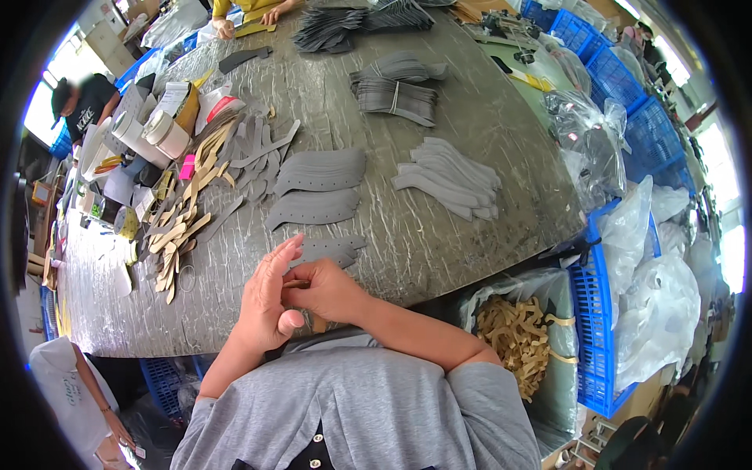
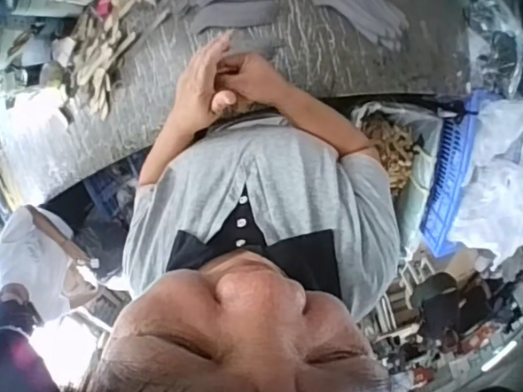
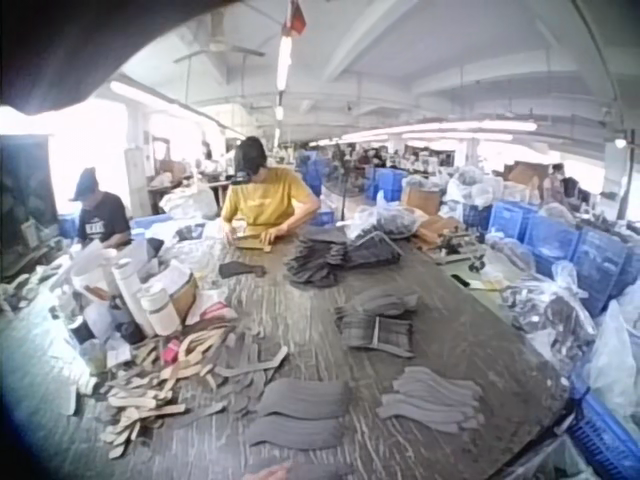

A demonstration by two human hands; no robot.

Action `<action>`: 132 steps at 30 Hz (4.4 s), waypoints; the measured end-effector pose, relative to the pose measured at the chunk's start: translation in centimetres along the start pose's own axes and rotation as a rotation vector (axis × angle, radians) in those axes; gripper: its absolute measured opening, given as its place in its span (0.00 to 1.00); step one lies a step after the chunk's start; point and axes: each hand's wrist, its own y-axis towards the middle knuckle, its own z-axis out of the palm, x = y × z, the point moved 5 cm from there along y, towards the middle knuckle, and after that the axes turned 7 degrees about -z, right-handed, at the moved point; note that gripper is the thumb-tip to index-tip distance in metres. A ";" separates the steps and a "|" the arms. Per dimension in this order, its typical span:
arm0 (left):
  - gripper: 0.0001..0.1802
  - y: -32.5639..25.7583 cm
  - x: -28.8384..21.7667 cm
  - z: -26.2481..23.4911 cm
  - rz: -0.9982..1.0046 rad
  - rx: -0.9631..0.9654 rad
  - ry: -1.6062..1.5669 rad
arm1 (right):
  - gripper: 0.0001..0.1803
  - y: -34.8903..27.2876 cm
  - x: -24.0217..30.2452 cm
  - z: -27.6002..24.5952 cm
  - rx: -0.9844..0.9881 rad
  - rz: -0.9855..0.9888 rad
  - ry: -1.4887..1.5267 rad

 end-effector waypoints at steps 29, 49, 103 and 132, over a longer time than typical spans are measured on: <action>0.16 -0.3 2.4 0.1 -0.525 0.052 -1.090 | 0.04 0.1 -2.0 1.0 -0.070 0.108 0.373; 0.14 -1.1 1.6 -5.9 0.023 -0.222 -0.047 | 0.04 -8.2 3.6 -12.6 -0.363 -0.425 0.703; 0.09 -5.3 13.2 -0.7 -1.038 0.124 -0.208 | 0.07 -0.1 -4.2 -9.6 -0.384 -0.013 -0.531; 0.09 -3.8 12.3 -0.6 -0.882 0.189 0.050 | 0.21 -1.7 -3.2 -3.1 -0.057 -0.387 -1.653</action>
